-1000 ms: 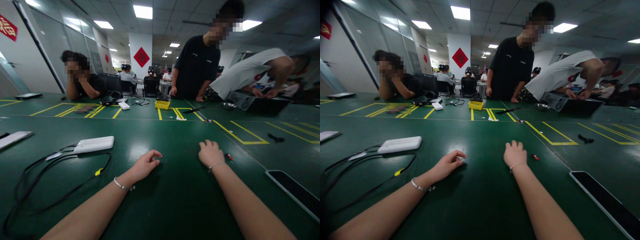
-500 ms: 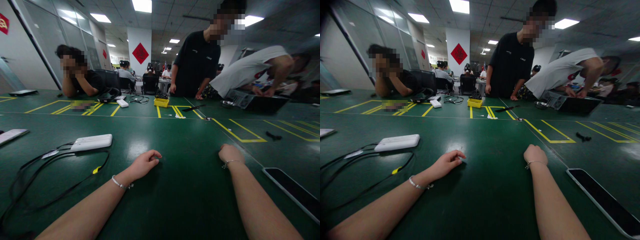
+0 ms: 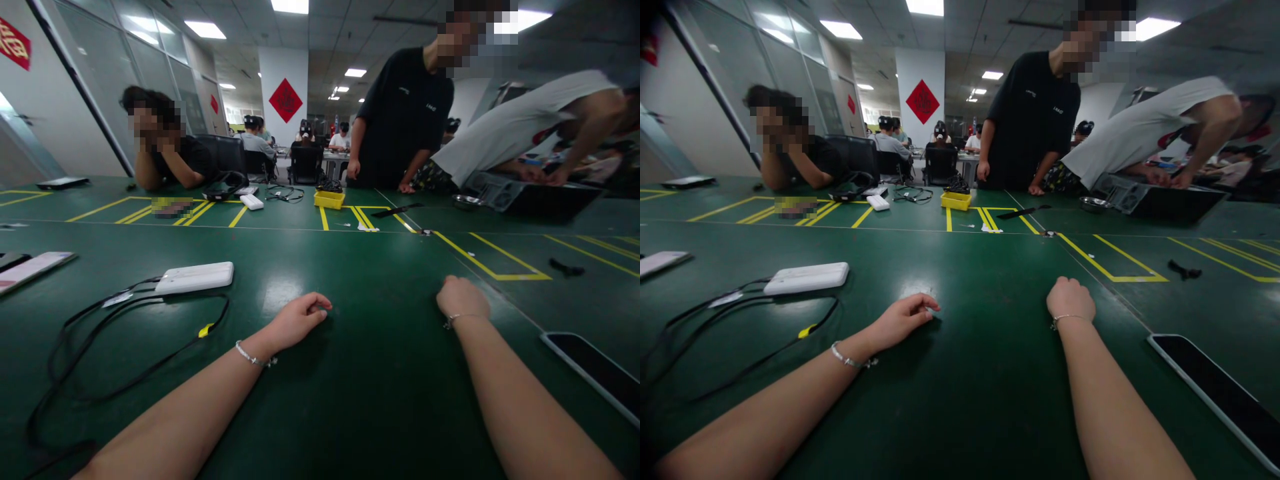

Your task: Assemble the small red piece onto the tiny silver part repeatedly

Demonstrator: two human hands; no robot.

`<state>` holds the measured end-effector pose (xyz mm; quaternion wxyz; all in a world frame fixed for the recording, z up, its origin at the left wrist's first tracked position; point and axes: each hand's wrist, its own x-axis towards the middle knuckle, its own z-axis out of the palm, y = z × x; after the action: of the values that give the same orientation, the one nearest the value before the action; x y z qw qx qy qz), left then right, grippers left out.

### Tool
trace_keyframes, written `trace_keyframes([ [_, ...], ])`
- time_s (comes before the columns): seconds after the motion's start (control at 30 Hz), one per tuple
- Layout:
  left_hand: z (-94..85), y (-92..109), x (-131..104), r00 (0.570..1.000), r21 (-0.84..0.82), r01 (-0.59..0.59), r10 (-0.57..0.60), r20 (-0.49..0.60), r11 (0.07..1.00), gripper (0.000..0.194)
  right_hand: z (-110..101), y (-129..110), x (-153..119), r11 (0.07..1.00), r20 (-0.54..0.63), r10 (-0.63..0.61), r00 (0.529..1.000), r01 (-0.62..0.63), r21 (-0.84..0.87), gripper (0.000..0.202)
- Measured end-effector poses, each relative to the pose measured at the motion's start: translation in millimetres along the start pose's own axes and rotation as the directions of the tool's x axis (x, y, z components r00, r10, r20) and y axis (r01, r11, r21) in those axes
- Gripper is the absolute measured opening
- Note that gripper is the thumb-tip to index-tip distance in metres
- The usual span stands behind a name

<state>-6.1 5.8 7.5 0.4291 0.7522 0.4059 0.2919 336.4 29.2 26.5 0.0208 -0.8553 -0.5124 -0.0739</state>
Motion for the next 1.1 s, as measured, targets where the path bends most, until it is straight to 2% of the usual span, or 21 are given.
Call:
trace_keyframes([
  [0.07,1.2,-3.5,1.3,1.0,-0.078,-0.007,0.007,0.005,0.997,0.023,-7.7,-16.2,-9.6,0.99,-0.105,-0.131,0.986,0.136,0.048,0.028],
  [0.1,2.0,-5.3,2.1,1.0,-0.119,-0.006,0.006,0.005,0.993,0.024,-12.1,-28.6,-17.8,0.964,-0.166,-0.234,0.958,0.25,0.086,0.027],
  [0.13,3.0,-6.8,2.9,1.0,-0.155,-0.003,0.003,0.0,0.988,0.025,-16.3,-43.5,-28.4,0.915,-0.23,-0.351,0.908,0.385,0.125,0.025],
  [0.17,4.0,-8.1,3.6,1.0,-0.178,-0.002,0.0,-0.011,0.984,0.027,-19.9,-60.3,-41.3,0.835,-0.291,-0.471,0.833,0.527,0.157,0.025],
  [0.23,5.3,-9.5,4.8,0.999,-0.191,-0.008,-0.001,-0.045,0.981,0.029,-23.9,-95.1,-71.2,0.638,-0.374,-0.661,0.65,0.75,0.175,0.026],
  [0.3,5.4,-9.0,5.0,0.998,-0.161,-0.029,0.019,-0.062,0.986,0.027,-23.4,-124.8,-100.2,0.459,-0.397,-0.777,0.488,0.871,0.174,0.021],
  [0.33,5.0,-8.2,4.9,0.997,-0.125,-0.044,0.036,-0.066,0.991,0.023,-22.1,-135.6,-111.8,0.387,-0.405,-0.811,0.423,0.906,0.172,0.02],
  [0.4,3.8,-5.9,4.5,0.995,-0.035,-0.059,0.055,-0.086,0.998,0.013,-20.0,-147.1,-125.6,0.281,-0.415,-0.848,0.329,0.944,0.173,0.019],
  [0.43,3.3,-4.7,4.4,0.995,-0.021,-0.052,0.05,-0.089,0.998,0.013,-20.0,-148.0,-127.1,0.255,-0.424,-0.853,0.305,0.952,0.171,0.02],
  [0.47,2.9,-3.7,4.6,0.995,-0.036,-0.037,0.033,-0.091,0.999,0.013,-21.0,-145.9,-125.3,0.255,-0.429,-0.852,0.302,0.953,0.164,0.021],
  [0.5,2.6,-2.9,5.0,0.996,-0.082,-0.013,0.006,-0.089,0.997,0.013,-22.9,-141.1,-120.2,0.294,-0.427,-0.842,0.329,0.944,0.148,0.023],
  [0.53,2.5,-2.3,5.6,0.996,-0.144,0.017,-0.03,-0.087,0.989,0.013,-25.5,-133.9,-112.6,0.375,-0.417,-0.82,0.392,0.918,0.125,0.025],
  [0.57,2.3,-2.0,6.4,0.994,-0.211,0.049,-0.068,-0.088,0.976,0.012,-28.3,-124.5,-102.9,0.494,-0.396,-0.777,0.489,0.864,0.097,0.026],
  [0.6,2.1,-2.0,7.3,0.99,-0.276,0.077,-0.107,-0.094,0.958,0.011,-30.5,-113.1,-91.7,0.636,-0.36,-0.704,0.612,0.769,0.065,0.027],
  [0.67,1.3,-2.4,8.9,0.981,-0.36,0.102,-0.154,-0.118,0.927,0.009,-31.4,-85.4,-67.5,0.88,-0.251,-0.458,0.852,0.475,0.004,0.028],
  [0.7,0.9,-2.7,9.4,0.978,-0.387,0.101,-0.163,-0.13,0.917,0.008,-29.6,-69.9,-55.5,0.953,-0.18,-0.302,0.936,0.303,-0.021,0.029],
  [0.73,0.4,-3.0,9.8,0.977,-0.407,0.093,-0.162,-0.138,0.909,0.008,-26.4,-54.1,-44.3,0.987,-0.1,-0.159,0.982,0.155,-0.041,0.029],
  [0.8,-0.3,-3.3,9.9,0.976,-0.431,0.089,-0.165,-0.142,0.898,0.01,-17.4,-24.9,-25.4,0.997,0.067,0.046,0.997,-0.042,-0.058,0.032],
  [0.87,-0.4,-3.2,9.6,0.975,-0.44,0.096,-0.173,-0.14,0.893,0.011,-8.6,-4.6,-12.7,0.992,0.186,0.117,0.976,-0.108,-0.061,0.033],
  [0.97,-0.4,-3.1,9.1,0.974,-0.448,0.103,-0.181,-0.135,0.888,0.012,-2.6,1.4,-6.0,0.998,0.235,0.066,0.97,-0.058,-0.04,0.03],
  [1.1,-0.9,-3.7,8.8,0.978,-0.444,0.093,-0.166,-0.128,0.891,0.013,-8.9,-30.9,-20.4,0.994,0.201,-0.104,0.974,0.098,0.038,0.024],
])
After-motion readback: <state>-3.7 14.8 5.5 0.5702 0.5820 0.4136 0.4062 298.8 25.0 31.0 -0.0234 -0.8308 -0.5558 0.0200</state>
